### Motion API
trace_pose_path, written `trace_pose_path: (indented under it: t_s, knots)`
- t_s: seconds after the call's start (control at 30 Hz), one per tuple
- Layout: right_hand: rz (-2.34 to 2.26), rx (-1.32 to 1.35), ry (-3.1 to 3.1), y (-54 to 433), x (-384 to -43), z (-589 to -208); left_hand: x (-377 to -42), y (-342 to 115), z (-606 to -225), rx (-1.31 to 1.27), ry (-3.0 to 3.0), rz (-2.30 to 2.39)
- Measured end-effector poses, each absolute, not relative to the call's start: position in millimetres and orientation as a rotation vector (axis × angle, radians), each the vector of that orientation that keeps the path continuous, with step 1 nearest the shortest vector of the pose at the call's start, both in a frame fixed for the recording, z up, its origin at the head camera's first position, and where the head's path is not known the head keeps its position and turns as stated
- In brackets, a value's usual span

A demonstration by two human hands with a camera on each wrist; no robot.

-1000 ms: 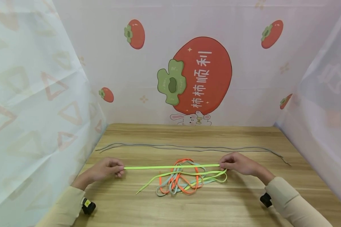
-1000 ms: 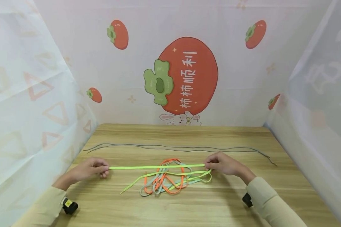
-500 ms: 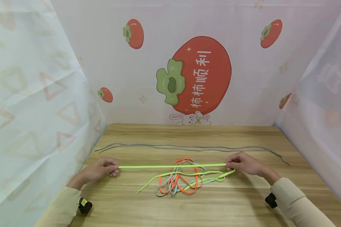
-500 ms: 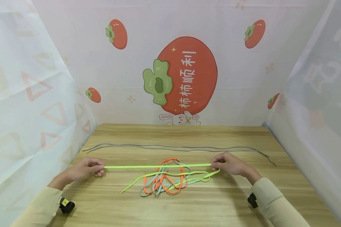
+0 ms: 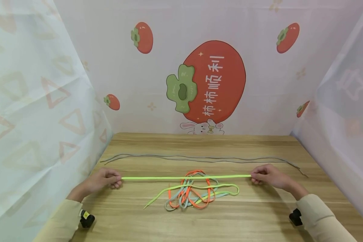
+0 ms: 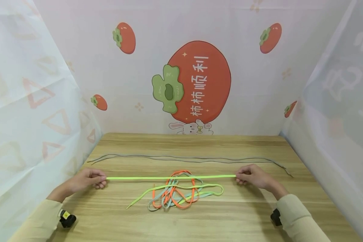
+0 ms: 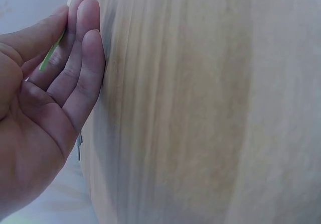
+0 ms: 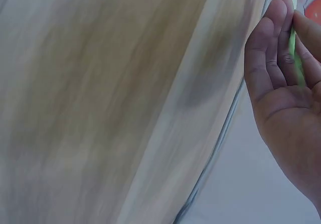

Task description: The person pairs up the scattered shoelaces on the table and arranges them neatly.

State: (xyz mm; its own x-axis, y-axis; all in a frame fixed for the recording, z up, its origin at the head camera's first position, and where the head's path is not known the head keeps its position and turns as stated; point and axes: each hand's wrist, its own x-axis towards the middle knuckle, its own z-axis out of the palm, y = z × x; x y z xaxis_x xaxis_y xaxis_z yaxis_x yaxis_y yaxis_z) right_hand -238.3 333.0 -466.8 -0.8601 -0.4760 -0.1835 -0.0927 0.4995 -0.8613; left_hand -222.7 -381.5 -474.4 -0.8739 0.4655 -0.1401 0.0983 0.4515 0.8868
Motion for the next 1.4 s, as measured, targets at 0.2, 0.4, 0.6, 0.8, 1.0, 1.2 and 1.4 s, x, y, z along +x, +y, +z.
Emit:
trace_pose_path:
  t_s: [0.2, 0.4, 0.6, 0.8, 1.0, 1.2, 1.4]
  knots:
    - [-1.322, -0.456, 2.369, 352, -234, -463, -224, -384, -472, 0.456, 2.337, 1.406]
    - [-1.336, -0.467, 2.387, 365, -231, -462, -225, -385, -474, 0.407, 2.344, 1.408]
    - [-1.326, -0.481, 2.419, 372, -232, -466, -228, -387, -477, 0.416, 2.333, 1.424]
    - [-1.245, -0.423, 2.511, 373, -236, -465, -233, -392, -477, 0.471, 2.354, 1.393]
    - [-1.206, -0.363, 2.566, 367, -246, -461, -242, -387, -476, 0.415, 2.419, 1.36]
    - [-1.151, -0.319, 2.613, 360, -256, -462, -256, -383, -476, 0.35, 2.478, 1.334]
    - [-1.104, -0.257, 2.672, 354, -269, -464, -268, -377, -474, 0.311, 2.521, 1.339]
